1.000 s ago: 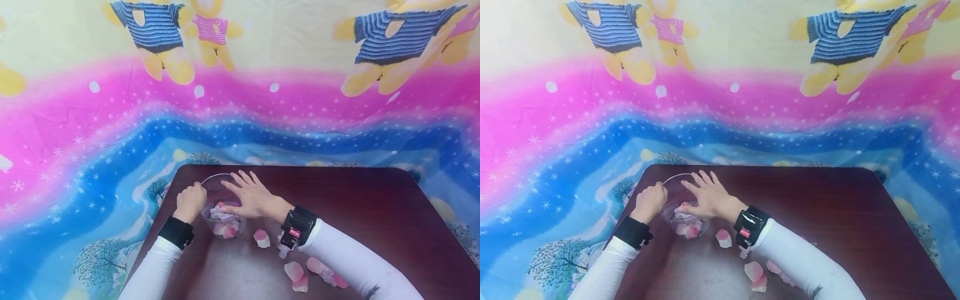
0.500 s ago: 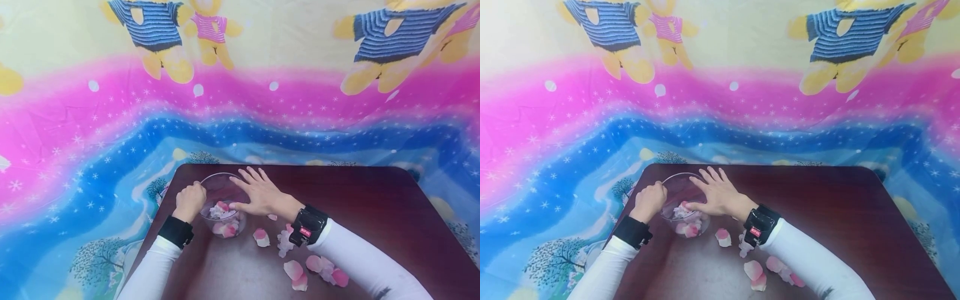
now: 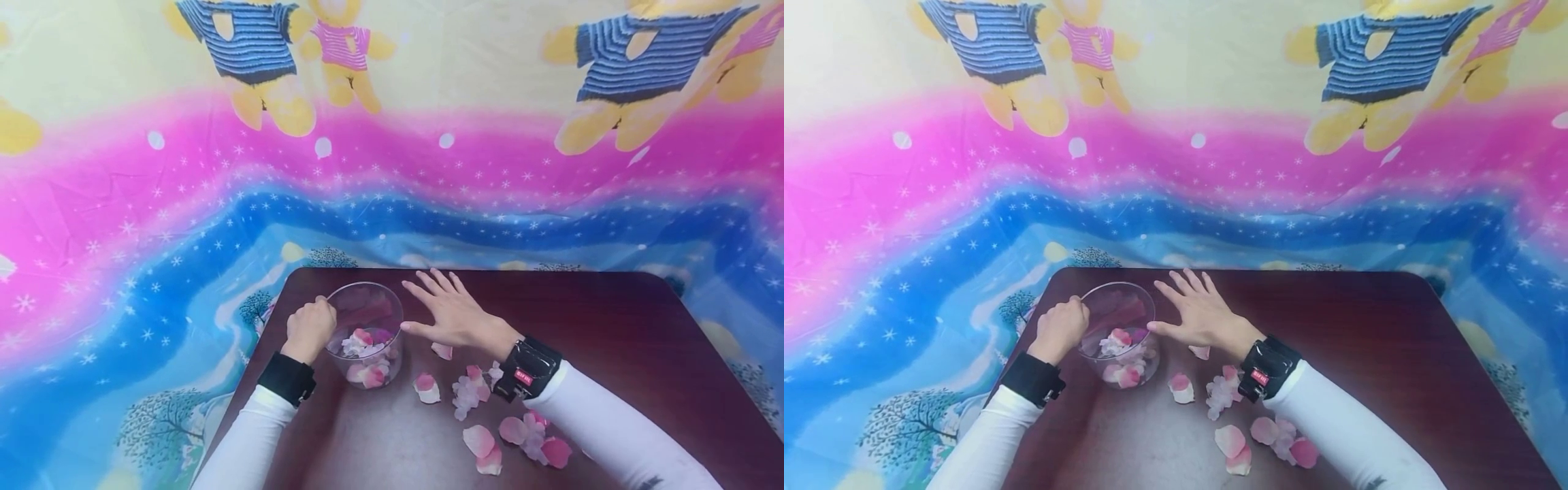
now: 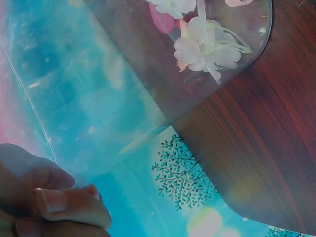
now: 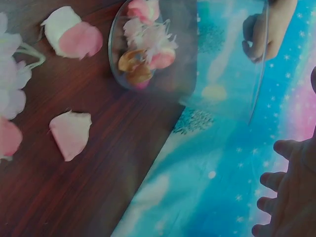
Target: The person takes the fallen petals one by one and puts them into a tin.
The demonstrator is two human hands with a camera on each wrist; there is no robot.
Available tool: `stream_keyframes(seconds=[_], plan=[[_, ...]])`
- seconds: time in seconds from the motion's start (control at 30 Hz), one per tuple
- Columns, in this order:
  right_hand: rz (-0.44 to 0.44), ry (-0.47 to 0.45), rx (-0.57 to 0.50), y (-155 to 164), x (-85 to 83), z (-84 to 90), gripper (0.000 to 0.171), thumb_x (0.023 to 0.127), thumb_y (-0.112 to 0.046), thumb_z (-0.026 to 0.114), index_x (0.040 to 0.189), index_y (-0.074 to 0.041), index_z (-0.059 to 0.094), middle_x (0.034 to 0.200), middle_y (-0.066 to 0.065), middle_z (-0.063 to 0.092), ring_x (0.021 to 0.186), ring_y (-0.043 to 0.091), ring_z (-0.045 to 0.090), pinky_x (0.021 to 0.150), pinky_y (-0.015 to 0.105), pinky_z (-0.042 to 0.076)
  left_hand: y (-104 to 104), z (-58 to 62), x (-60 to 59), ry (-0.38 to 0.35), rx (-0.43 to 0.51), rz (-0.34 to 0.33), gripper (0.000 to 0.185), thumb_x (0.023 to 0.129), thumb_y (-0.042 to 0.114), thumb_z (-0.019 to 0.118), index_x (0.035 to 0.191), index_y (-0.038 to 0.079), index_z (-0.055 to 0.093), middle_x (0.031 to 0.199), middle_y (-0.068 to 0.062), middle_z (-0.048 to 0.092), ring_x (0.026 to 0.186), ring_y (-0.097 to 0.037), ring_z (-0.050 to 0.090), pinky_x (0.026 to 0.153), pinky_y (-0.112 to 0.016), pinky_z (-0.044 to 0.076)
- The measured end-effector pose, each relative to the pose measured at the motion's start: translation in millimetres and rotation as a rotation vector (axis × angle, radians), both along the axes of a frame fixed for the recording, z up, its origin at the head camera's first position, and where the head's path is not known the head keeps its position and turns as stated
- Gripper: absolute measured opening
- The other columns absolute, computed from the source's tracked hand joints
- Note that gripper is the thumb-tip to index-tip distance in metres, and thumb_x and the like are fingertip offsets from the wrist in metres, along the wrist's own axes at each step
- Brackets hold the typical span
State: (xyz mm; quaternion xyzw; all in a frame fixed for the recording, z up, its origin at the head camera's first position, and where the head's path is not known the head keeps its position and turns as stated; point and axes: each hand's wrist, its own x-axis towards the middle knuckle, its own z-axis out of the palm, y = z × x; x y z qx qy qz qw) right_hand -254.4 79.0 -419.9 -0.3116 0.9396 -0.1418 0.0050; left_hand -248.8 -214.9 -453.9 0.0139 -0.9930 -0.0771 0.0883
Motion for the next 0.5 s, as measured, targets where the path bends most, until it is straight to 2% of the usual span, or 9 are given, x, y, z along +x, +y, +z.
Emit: stream_keyframes(seconds=[0.33,0.5], plan=[[-0.066,-0.012,0.011,20.6,-8.0,-18.6,0.084,0.092,-0.071,0.048,0.161,-0.028,0.027,0.169,0.011,0.025,0.158,0.039,0.016,0.125,0.063,0.008,1.0,0.4,0.3,0.009,-0.003,0.002,0.034,0.103,0.021,0.043,0.088,-0.005,0.058,0.084,-0.031,0.069,0.078,-0.048,0.07,0.066,-0.058,0.056],[-0.084,-0.014,0.024,26.4,-12.3,-33.6,0.084,0.091,-0.071,0.049,0.159,-0.026,0.032,0.167,0.015,0.029,0.156,0.042,0.019,0.124,0.065,0.01,0.8,-0.8,0.3,0.016,-0.001,-0.001,0.033,0.103,0.021,0.043,0.087,-0.005,0.057,0.082,-0.03,0.068,0.076,-0.047,0.069,0.064,-0.058,0.056]])
